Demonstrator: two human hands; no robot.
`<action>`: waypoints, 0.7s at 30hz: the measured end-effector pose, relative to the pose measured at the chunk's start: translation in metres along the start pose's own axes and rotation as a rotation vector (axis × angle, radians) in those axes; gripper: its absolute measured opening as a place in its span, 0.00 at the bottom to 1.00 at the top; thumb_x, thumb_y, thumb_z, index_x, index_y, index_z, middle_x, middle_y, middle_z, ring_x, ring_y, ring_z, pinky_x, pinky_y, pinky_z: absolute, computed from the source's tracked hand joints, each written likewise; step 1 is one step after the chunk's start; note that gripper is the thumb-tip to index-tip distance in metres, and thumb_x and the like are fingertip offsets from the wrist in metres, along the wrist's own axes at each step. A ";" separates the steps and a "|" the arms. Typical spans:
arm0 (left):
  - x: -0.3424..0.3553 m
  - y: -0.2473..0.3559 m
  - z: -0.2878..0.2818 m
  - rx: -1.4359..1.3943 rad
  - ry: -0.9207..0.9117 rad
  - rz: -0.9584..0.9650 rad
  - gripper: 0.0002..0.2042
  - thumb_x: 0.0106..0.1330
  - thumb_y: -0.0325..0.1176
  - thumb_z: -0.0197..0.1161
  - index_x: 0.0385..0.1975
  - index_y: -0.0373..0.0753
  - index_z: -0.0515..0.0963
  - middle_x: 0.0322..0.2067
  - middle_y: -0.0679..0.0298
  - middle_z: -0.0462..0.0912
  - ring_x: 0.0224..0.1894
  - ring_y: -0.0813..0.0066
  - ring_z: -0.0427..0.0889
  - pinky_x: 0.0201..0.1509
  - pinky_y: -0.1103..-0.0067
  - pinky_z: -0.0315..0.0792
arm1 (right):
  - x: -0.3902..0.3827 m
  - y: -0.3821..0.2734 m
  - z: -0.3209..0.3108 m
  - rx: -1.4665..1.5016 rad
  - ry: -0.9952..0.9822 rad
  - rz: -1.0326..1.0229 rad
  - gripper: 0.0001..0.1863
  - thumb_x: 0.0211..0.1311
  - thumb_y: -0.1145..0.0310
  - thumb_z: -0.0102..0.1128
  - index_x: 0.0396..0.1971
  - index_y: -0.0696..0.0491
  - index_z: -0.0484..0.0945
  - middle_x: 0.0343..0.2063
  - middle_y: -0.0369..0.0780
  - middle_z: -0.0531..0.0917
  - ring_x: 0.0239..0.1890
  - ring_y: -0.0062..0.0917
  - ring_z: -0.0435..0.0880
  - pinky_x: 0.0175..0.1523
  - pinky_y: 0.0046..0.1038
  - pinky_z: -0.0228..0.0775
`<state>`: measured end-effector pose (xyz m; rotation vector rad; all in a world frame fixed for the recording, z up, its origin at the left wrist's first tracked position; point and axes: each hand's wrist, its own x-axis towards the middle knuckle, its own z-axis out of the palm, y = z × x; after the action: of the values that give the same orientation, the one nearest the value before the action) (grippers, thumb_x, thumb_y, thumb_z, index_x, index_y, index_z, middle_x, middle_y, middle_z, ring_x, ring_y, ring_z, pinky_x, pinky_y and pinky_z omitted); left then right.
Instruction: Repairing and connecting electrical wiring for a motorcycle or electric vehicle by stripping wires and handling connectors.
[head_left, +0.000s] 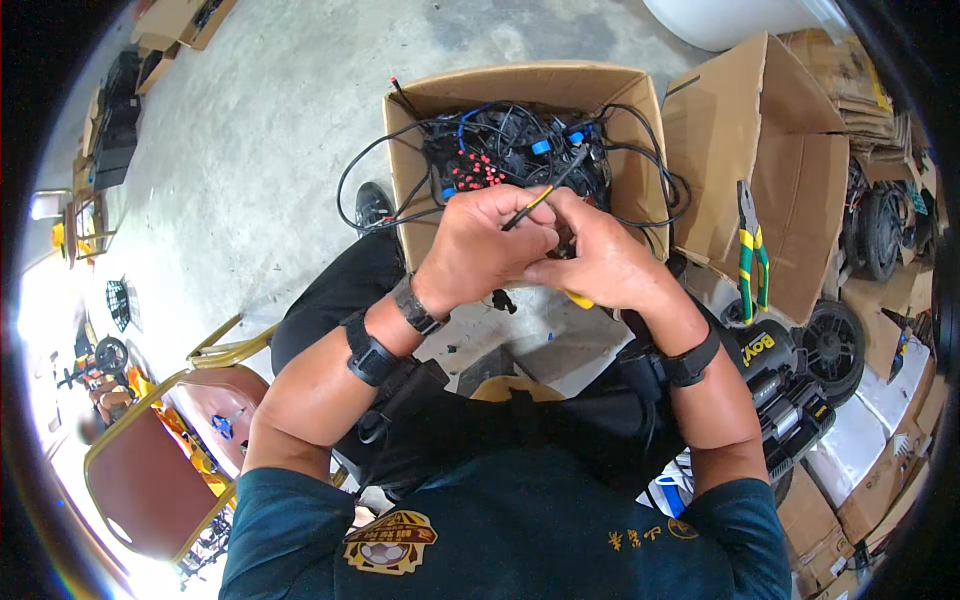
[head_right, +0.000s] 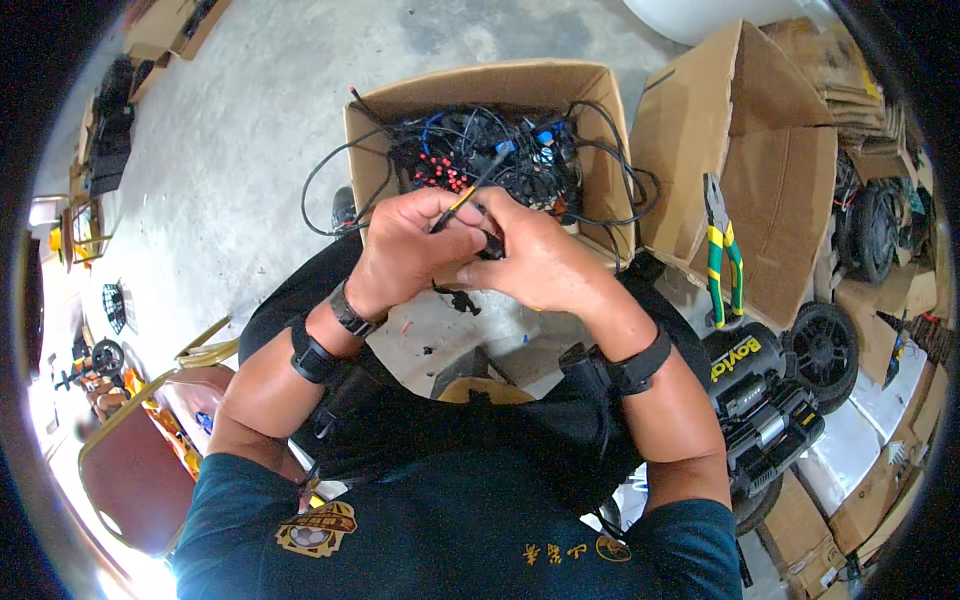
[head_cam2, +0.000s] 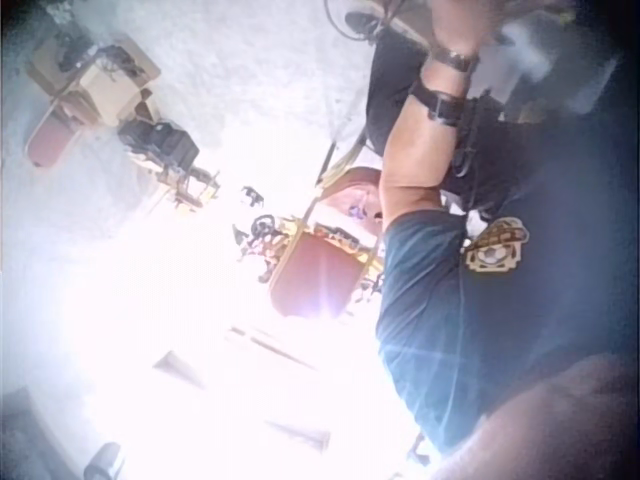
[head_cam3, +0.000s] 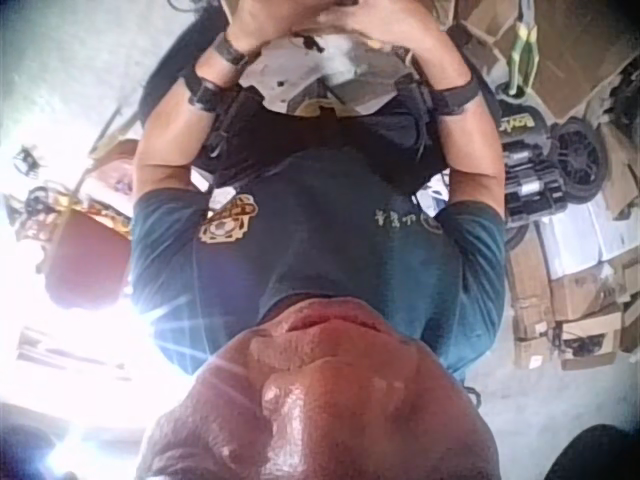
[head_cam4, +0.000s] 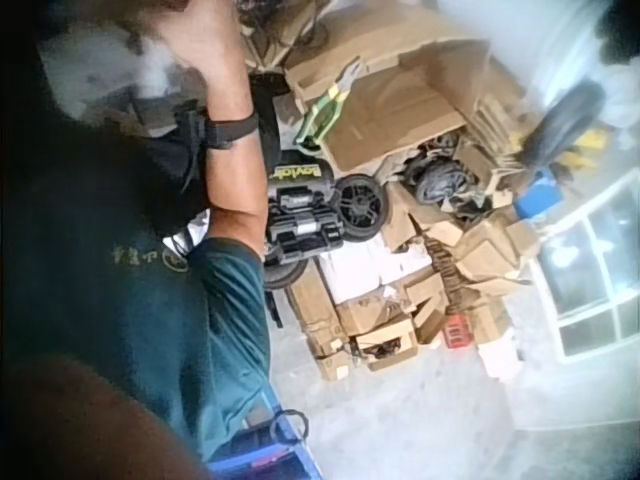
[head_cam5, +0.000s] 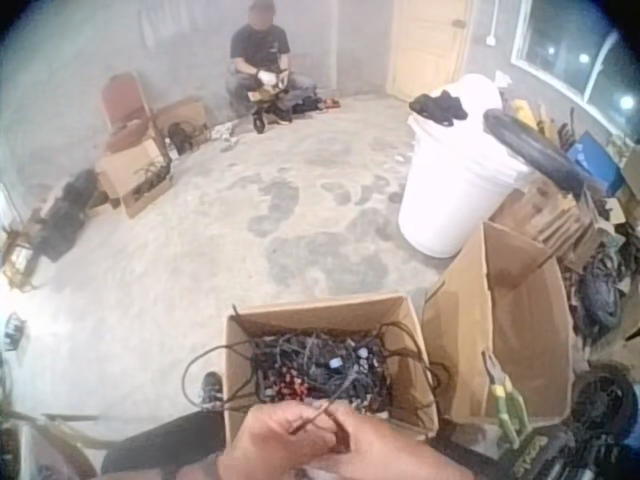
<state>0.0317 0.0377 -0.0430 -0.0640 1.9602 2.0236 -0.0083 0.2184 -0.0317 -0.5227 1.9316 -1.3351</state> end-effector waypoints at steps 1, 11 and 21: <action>0.002 0.001 -0.002 -0.044 0.006 -0.013 0.06 0.58 0.20 0.65 0.35 0.33 0.79 0.32 0.66 0.83 0.34 0.85 0.78 0.40 0.84 0.74 | -0.002 0.004 -0.005 0.007 -0.026 -0.015 0.37 0.46 0.71 0.72 0.57 0.60 0.65 0.42 0.43 0.82 0.41 0.25 0.81 0.49 0.27 0.72; 0.007 0.024 -0.029 -0.436 0.124 -0.070 0.06 0.60 0.23 0.64 0.35 0.33 0.79 0.28 0.69 0.81 0.25 0.87 0.74 0.29 0.89 0.68 | -0.007 0.001 -0.009 0.535 -0.320 0.337 0.10 0.64 0.66 0.59 0.34 0.58 0.73 0.27 0.41 0.83 0.28 0.22 0.84 0.37 0.24 0.77; 0.018 0.016 -0.027 -0.315 0.364 -0.123 0.15 0.70 0.36 0.51 0.40 0.28 0.76 0.25 0.62 0.80 0.15 0.86 0.61 0.19 0.87 0.55 | -0.002 0.001 -0.010 0.350 -0.007 0.189 0.13 0.57 0.76 0.62 0.42 0.56 0.73 0.34 0.37 0.82 0.35 0.17 0.79 0.41 0.20 0.72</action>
<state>0.0052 0.0150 -0.0339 -0.6506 1.7509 2.3440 -0.0141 0.2263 -0.0295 -0.1677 1.6446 -1.4991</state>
